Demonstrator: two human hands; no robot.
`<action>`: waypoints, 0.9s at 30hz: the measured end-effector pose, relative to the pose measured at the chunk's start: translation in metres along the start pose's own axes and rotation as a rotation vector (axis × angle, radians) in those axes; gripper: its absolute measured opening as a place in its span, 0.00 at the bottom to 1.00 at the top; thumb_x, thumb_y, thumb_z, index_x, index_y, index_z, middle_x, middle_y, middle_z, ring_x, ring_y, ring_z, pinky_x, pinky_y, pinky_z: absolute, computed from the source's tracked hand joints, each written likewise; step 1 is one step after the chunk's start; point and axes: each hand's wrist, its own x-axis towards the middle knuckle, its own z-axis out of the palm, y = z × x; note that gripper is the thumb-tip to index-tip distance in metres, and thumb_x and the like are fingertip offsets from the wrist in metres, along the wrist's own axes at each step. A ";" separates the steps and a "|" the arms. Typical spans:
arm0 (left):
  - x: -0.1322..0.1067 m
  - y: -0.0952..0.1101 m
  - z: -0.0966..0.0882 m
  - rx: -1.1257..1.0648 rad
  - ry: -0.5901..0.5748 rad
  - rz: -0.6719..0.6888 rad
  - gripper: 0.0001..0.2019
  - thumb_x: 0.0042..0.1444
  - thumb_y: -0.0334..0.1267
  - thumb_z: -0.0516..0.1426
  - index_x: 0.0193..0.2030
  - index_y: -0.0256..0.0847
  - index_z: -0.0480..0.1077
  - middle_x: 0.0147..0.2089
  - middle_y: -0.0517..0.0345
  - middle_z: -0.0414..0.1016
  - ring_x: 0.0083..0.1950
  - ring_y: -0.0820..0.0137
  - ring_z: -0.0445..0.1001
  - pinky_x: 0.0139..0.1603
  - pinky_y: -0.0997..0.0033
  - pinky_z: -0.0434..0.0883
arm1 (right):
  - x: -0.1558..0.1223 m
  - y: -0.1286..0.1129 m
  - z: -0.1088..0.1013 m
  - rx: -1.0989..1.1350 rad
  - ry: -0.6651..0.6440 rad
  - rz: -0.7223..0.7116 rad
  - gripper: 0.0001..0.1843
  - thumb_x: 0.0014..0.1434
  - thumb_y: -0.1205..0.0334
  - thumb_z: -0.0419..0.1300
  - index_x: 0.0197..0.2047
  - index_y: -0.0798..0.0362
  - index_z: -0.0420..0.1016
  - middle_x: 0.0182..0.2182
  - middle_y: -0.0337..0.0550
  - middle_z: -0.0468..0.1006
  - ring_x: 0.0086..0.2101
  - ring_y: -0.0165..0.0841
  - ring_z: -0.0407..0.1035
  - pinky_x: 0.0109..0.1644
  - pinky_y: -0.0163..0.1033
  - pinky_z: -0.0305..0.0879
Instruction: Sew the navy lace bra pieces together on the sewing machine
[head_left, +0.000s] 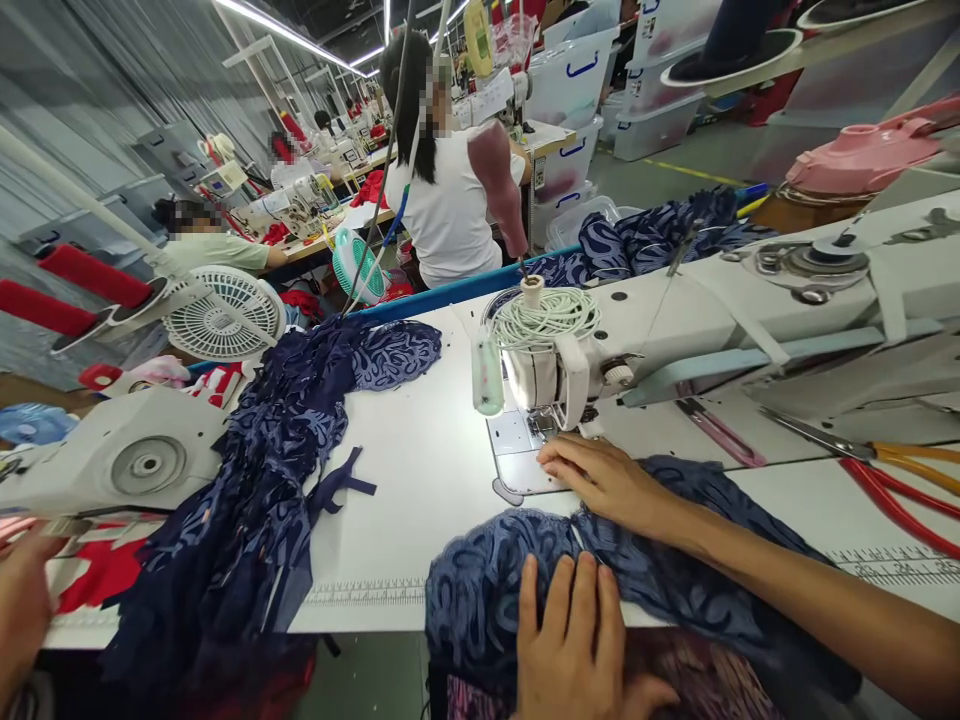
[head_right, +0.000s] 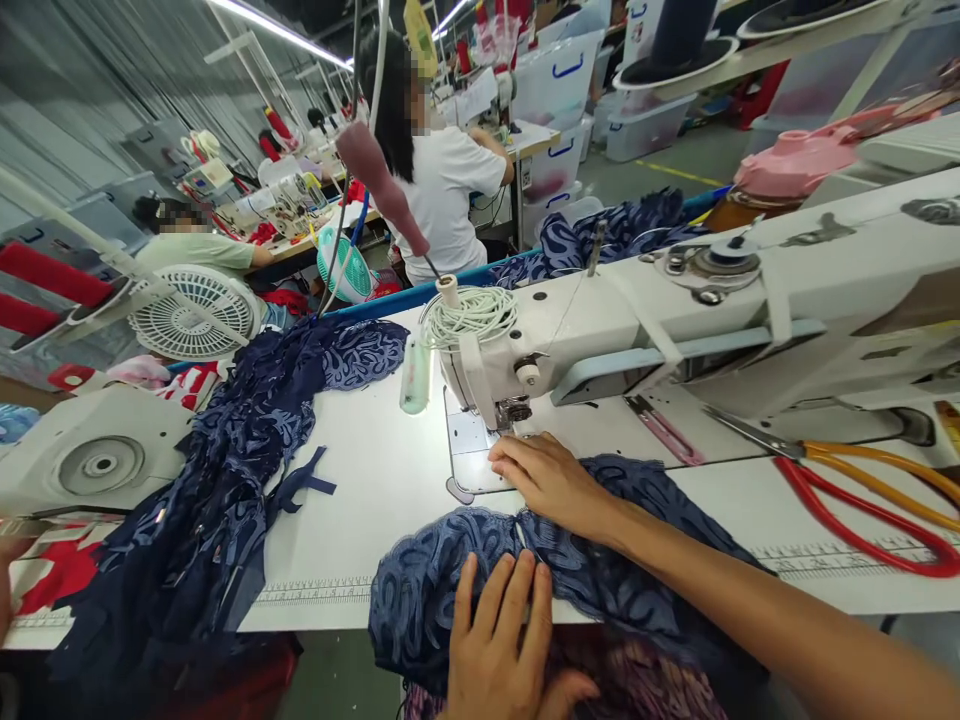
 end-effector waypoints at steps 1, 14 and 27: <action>0.002 -0.001 -0.003 -0.026 0.006 -0.010 0.33 0.65 0.61 0.49 0.59 0.34 0.72 0.60 0.51 0.76 0.60 0.58 0.71 0.76 0.50 0.44 | -0.006 0.000 -0.005 0.006 -0.011 -0.016 0.12 0.71 0.59 0.46 0.45 0.48 0.70 0.41 0.42 0.77 0.41 0.35 0.70 0.48 0.42 0.61; 0.078 -0.070 -0.023 -0.567 -0.513 -0.440 0.15 0.60 0.36 0.61 0.54 0.42 0.71 0.49 0.53 0.78 0.52 0.58 0.73 0.56 0.53 0.65 | -0.044 -0.009 -0.018 -0.047 -0.050 -0.181 0.11 0.68 0.69 0.44 0.35 0.50 0.62 0.33 0.41 0.69 0.34 0.35 0.63 0.39 0.40 0.60; 0.083 -0.068 -0.021 -0.639 -0.461 -0.549 0.04 0.62 0.31 0.56 0.39 0.44 0.70 0.40 0.62 0.76 0.46 0.65 0.72 0.52 0.59 0.64 | -0.025 -0.018 -0.027 0.255 -0.257 0.078 0.10 0.67 0.56 0.51 0.41 0.47 0.72 0.38 0.41 0.76 0.39 0.36 0.70 0.44 0.41 0.65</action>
